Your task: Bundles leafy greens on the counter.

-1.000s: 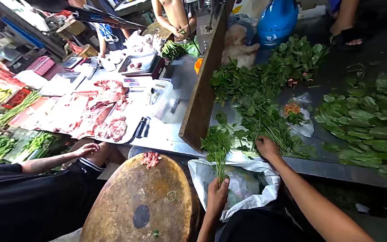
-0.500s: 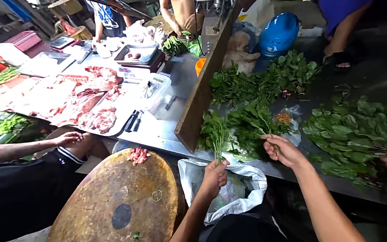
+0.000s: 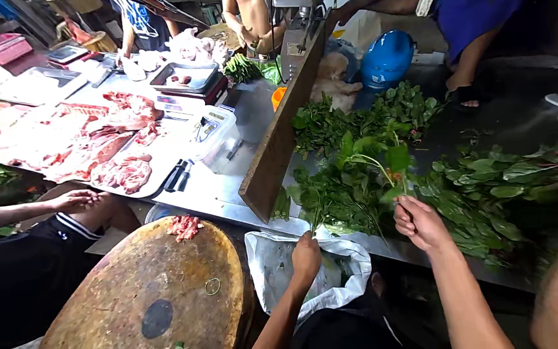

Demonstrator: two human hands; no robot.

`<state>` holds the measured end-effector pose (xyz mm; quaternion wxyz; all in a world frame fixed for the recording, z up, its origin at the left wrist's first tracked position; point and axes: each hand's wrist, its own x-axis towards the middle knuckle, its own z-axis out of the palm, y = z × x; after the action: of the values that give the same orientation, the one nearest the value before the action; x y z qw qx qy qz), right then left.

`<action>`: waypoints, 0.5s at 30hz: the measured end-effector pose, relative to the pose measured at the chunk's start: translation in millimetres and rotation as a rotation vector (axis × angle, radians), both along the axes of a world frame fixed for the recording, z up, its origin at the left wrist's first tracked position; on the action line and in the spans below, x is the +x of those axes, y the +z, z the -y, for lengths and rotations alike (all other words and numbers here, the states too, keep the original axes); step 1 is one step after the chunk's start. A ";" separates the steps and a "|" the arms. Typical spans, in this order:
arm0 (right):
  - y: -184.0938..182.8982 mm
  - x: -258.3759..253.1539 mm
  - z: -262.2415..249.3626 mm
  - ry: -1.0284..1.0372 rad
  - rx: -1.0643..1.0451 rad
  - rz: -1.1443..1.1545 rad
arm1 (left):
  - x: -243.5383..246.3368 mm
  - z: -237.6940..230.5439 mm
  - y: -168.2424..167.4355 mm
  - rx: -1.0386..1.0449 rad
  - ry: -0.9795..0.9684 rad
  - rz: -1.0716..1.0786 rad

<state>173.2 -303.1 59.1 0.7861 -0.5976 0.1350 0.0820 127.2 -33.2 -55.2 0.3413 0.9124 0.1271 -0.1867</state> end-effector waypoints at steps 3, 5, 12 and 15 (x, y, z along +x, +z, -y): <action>-0.3 -0.1 -9.0 -0.062 0.070 0.029 | -8.2 0.2 8.4 -0.060 0.058 0.121; -5.1 -3.7 -19.8 -0.106 0.110 0.077 | -13.7 -1.1 14.0 -0.204 0.118 0.183; -46.8 -32.5 -74.8 0.048 -0.057 0.057 | -19.3 7.5 25.0 -0.803 0.290 0.177; -57.4 -52.9 -98.7 0.217 -0.256 -0.041 | -21.9 12.0 29.2 -0.690 0.288 0.195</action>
<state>120.4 -204.4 1.8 0.6872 -0.7021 0.0949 0.1607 105.3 -45.2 -26.0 0.6613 0.7304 0.1506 -0.0808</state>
